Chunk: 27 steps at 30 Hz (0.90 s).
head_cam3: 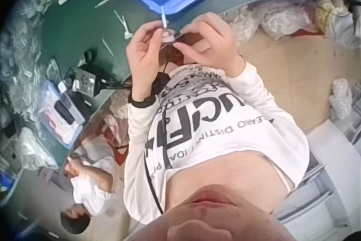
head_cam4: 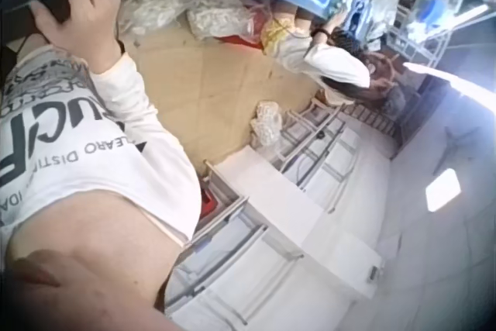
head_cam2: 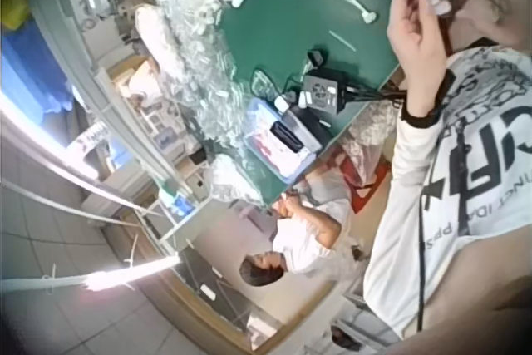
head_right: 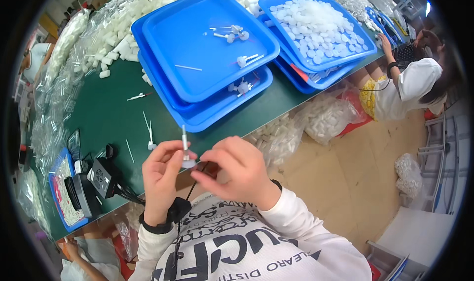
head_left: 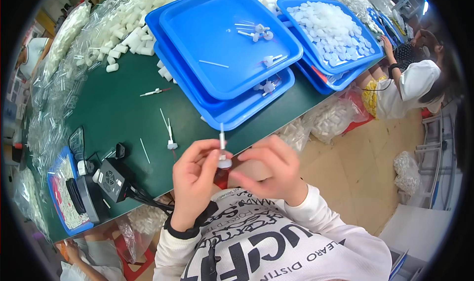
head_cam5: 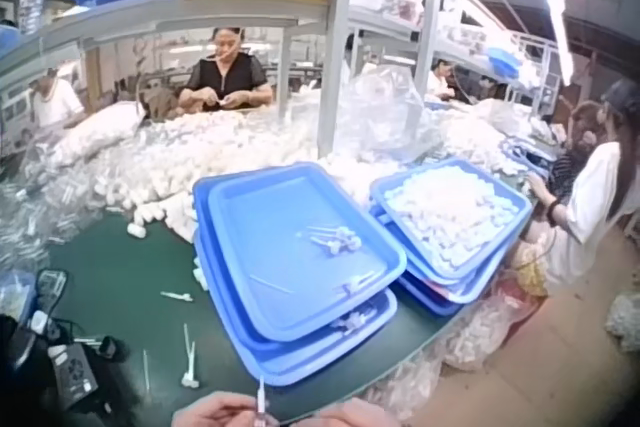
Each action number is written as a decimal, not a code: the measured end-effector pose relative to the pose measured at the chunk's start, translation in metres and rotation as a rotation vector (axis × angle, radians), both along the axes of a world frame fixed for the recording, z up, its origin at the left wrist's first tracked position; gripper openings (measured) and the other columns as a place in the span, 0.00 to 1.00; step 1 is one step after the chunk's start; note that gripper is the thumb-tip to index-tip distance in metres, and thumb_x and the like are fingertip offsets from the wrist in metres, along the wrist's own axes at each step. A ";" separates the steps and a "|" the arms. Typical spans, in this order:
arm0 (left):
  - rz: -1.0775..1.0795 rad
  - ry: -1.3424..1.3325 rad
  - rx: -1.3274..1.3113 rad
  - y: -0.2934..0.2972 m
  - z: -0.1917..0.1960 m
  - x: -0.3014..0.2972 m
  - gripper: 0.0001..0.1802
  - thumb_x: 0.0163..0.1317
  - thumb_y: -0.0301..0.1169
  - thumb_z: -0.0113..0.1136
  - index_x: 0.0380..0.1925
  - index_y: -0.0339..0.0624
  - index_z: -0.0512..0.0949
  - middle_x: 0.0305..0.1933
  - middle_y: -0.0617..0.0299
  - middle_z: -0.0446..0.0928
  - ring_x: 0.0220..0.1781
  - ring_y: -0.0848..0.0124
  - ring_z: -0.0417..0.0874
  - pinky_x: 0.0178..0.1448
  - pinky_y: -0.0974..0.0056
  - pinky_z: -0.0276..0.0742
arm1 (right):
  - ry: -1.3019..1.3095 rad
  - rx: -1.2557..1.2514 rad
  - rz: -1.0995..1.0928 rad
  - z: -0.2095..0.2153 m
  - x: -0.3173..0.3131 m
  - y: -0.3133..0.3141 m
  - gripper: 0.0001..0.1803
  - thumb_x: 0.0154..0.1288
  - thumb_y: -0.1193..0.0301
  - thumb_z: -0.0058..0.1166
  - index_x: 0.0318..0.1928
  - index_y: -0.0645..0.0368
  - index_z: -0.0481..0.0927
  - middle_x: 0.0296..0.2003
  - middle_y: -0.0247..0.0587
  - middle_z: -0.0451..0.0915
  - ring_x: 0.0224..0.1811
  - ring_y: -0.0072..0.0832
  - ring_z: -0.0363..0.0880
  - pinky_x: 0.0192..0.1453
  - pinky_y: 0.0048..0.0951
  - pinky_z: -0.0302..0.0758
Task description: The person assembles small white plastic components by hand at a factory workstation. They pick up a cylindrical piece and a rod-like piece, fit them together, and place the finished unit into a blue tray. The process is repeated continuously with parts from piles on the table.
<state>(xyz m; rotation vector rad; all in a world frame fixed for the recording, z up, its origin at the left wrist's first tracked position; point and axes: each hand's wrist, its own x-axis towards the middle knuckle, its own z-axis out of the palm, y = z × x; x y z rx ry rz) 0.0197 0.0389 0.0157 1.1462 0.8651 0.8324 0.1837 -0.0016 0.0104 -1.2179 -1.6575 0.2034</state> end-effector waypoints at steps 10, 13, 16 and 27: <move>-0.007 -0.188 -0.253 -0.007 -0.015 0.002 0.07 0.66 0.23 0.51 0.42 0.33 0.73 0.38 0.62 0.75 0.34 0.80 0.75 0.35 0.76 0.71 | 0.600 -0.525 0.162 -0.016 -0.017 0.028 0.08 0.61 0.78 0.54 0.42 0.65 0.76 0.29 0.34 0.76 0.28 0.13 0.74 0.31 0.16 0.70; -0.060 -0.101 -0.228 -0.008 -0.008 -0.010 0.10 0.60 0.18 0.57 0.42 0.31 0.73 0.36 0.63 0.75 0.36 0.80 0.74 0.38 0.75 0.71 | 0.553 -0.564 0.172 -0.005 -0.009 0.026 0.09 0.60 0.75 0.57 0.41 0.63 0.76 0.26 0.35 0.78 0.26 0.17 0.75 0.31 0.20 0.72; 0.162 0.120 0.095 0.003 -0.003 -0.035 0.11 0.58 0.19 0.59 0.42 0.33 0.73 0.36 0.64 0.75 0.35 0.78 0.75 0.39 0.73 0.71 | 0.435 -0.357 -0.052 0.000 0.023 0.036 0.08 0.58 0.71 0.61 0.36 0.61 0.79 0.24 0.35 0.79 0.25 0.18 0.76 0.32 0.20 0.72; 0.242 1.203 0.987 0.039 -0.014 -0.034 0.23 0.43 0.37 0.72 0.39 0.45 0.76 0.43 0.61 0.75 0.48 0.60 0.72 0.52 0.58 0.64 | -0.258 -0.426 -0.659 -0.016 0.065 0.081 0.15 0.46 0.61 0.64 0.25 0.60 0.77 0.25 0.41 0.75 0.28 0.39 0.76 0.32 0.36 0.71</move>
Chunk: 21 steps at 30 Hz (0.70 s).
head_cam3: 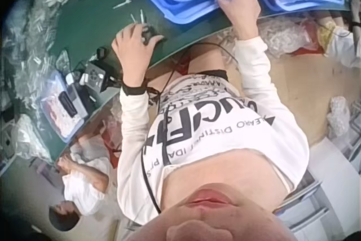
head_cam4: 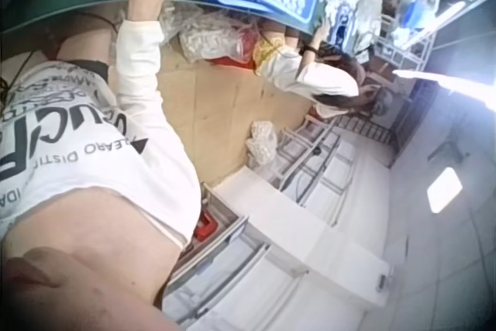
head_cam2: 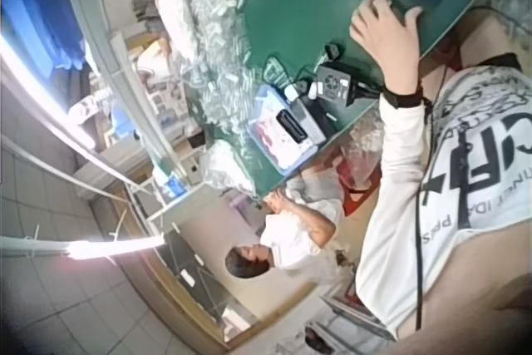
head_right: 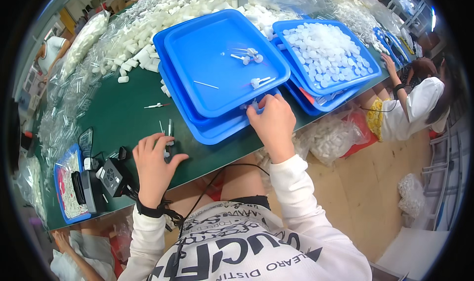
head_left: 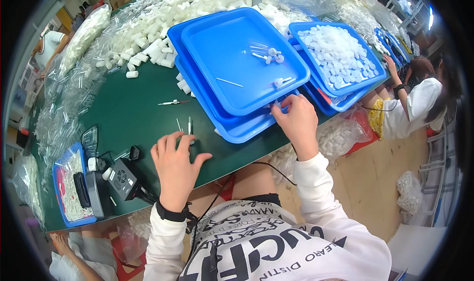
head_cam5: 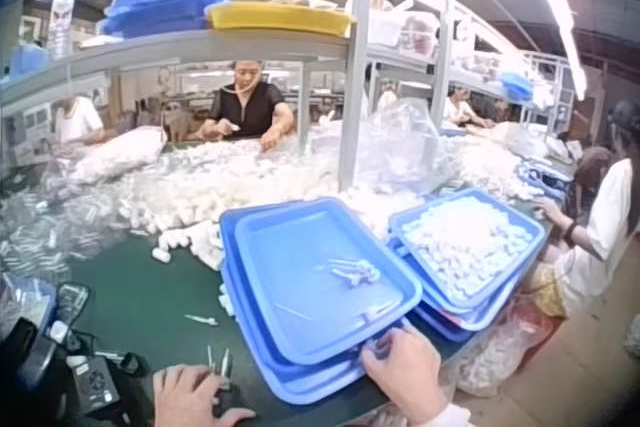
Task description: The person assembles small white plastic components by hand at a factory workstation. They pick up a cylindrical piece and a rod-like piece, fit them together, and place the finished unit into a blue tray. The process is repeated continuously with parts from piles on the table.
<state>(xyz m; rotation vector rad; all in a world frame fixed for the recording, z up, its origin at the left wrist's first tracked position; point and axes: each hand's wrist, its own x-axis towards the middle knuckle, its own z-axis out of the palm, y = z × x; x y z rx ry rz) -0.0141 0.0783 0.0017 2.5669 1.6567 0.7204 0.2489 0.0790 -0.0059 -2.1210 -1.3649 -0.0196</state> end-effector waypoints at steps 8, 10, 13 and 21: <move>0.017 -0.436 -0.096 -0.024 0.014 -0.003 0.20 0.50 0.30 0.67 0.45 0.41 0.75 0.48 0.54 0.73 0.51 0.57 0.73 0.54 0.60 0.67 | 0.373 0.321 0.094 0.003 -0.005 -0.048 0.12 0.49 0.70 0.63 0.31 0.60 0.74 0.23 0.36 0.77 0.23 0.26 0.77 0.29 0.25 0.71; -0.014 -0.606 -0.243 -0.033 0.016 -0.004 0.16 0.55 0.24 0.62 0.46 0.38 0.75 0.41 0.57 0.76 0.42 0.68 0.76 0.48 0.68 0.70 | 0.445 0.387 0.172 0.003 -0.019 -0.067 0.12 0.50 0.73 0.64 0.33 0.61 0.74 0.24 0.37 0.78 0.25 0.24 0.79 0.31 0.23 0.73; -0.185 -1.090 -0.758 -0.043 0.018 0.011 0.15 0.63 0.27 0.53 0.48 0.32 0.75 0.39 0.61 0.77 0.35 0.78 0.70 0.43 0.73 0.67 | 0.446 0.455 0.331 0.000 -0.047 -0.089 0.13 0.49 0.76 0.65 0.35 0.62 0.76 0.26 0.39 0.79 0.26 0.25 0.80 0.32 0.23 0.75; -0.276 -1.157 -0.941 -0.043 0.001 0.019 0.12 0.70 0.30 0.45 0.43 0.33 0.75 0.39 0.61 0.77 0.39 0.77 0.76 0.44 0.73 0.73 | 0.353 0.511 0.807 -0.004 -0.095 -0.078 0.15 0.47 0.76 0.65 0.38 0.60 0.78 0.32 0.39 0.80 0.29 0.30 0.80 0.27 0.25 0.74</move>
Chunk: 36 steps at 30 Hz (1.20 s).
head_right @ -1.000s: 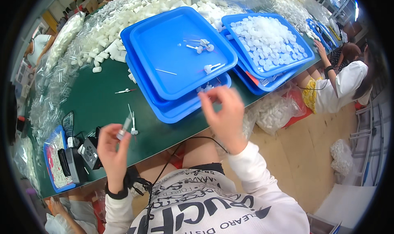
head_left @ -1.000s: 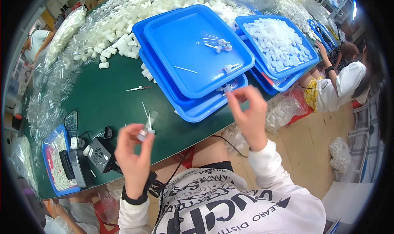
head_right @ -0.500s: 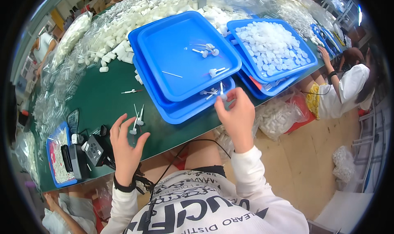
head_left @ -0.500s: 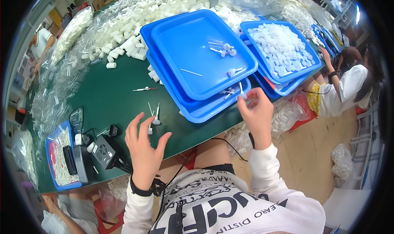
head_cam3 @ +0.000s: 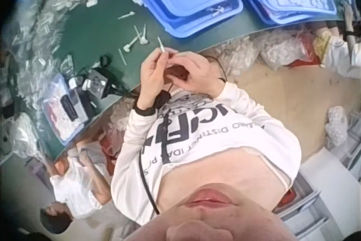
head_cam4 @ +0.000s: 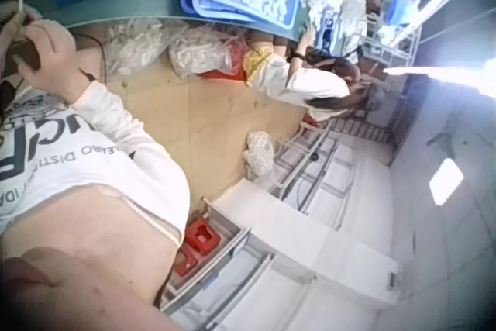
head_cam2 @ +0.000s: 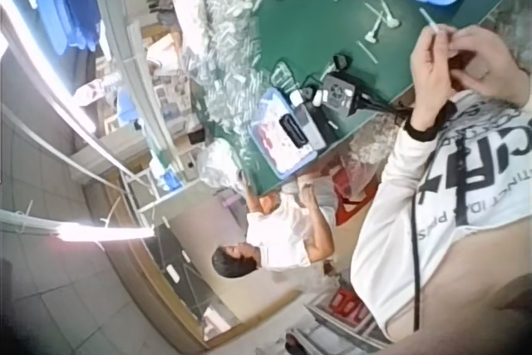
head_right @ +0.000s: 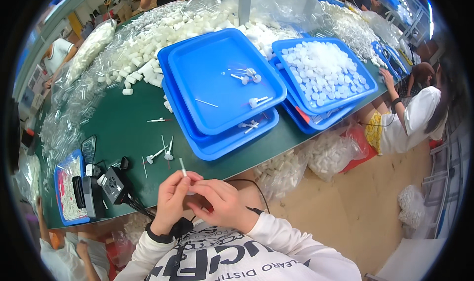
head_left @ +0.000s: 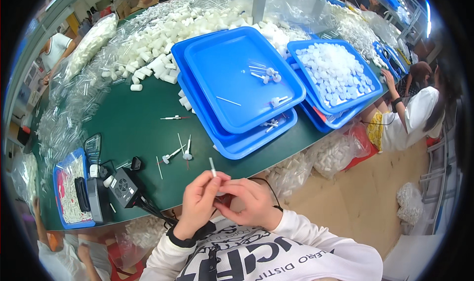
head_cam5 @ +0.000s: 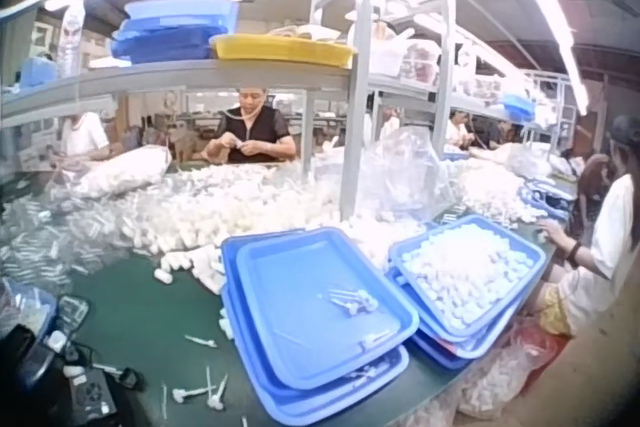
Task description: The person assembles small white plastic components by hand at a factory workstation. They pick up a cylindrical piece and a rod-like piece, fit them together, and place the finished unit into a blue tray. The process is repeated continuously with parts from piles on the table.
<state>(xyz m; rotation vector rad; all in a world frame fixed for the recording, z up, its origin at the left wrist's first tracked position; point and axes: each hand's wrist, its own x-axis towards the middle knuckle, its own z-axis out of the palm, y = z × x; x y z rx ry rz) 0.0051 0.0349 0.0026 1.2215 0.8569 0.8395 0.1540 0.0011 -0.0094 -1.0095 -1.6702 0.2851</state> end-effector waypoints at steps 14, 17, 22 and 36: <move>0.049 -0.129 -0.099 0.063 0.017 -0.038 0.19 0.66 0.26 0.43 0.55 0.26 0.68 0.34 0.64 0.69 0.28 0.81 0.63 0.34 0.74 0.63 | -0.297 -0.337 -0.213 0.090 0.147 0.129 0.09 0.56 0.69 0.58 0.35 0.62 0.78 0.27 0.41 0.80 0.26 0.30 0.78 0.32 0.28 0.74; 0.000 -0.316 -0.230 0.067 0.016 -0.042 0.24 0.62 0.22 0.46 0.59 0.23 0.64 0.43 0.55 0.73 0.35 0.76 0.67 0.39 0.70 0.67 | -0.383 -0.351 -0.291 0.074 0.154 0.166 0.11 0.55 0.68 0.59 0.37 0.60 0.78 0.30 0.42 0.79 0.29 0.34 0.78 0.35 0.31 0.74; 0.019 -0.324 -0.234 0.068 0.015 -0.049 0.25 0.62 0.20 0.46 0.60 0.23 0.62 0.52 0.46 0.73 0.39 0.74 0.72 0.44 0.69 0.71 | -0.406 -0.283 -0.399 0.037 0.157 0.193 0.11 0.57 0.65 0.58 0.40 0.52 0.82 0.32 0.40 0.79 0.28 0.36 0.77 0.35 0.32 0.73; 0.342 1.133 0.688 0.078 0.003 -0.053 0.21 0.54 0.31 0.63 0.48 0.40 0.73 0.50 0.48 0.73 0.52 0.51 0.72 0.53 0.54 0.70 | 0.131 -0.002 -0.427 0.033 0.150 0.199 0.12 0.64 0.66 0.55 0.44 0.56 0.84 0.34 0.36 0.81 0.26 0.18 0.72 0.32 0.20 0.70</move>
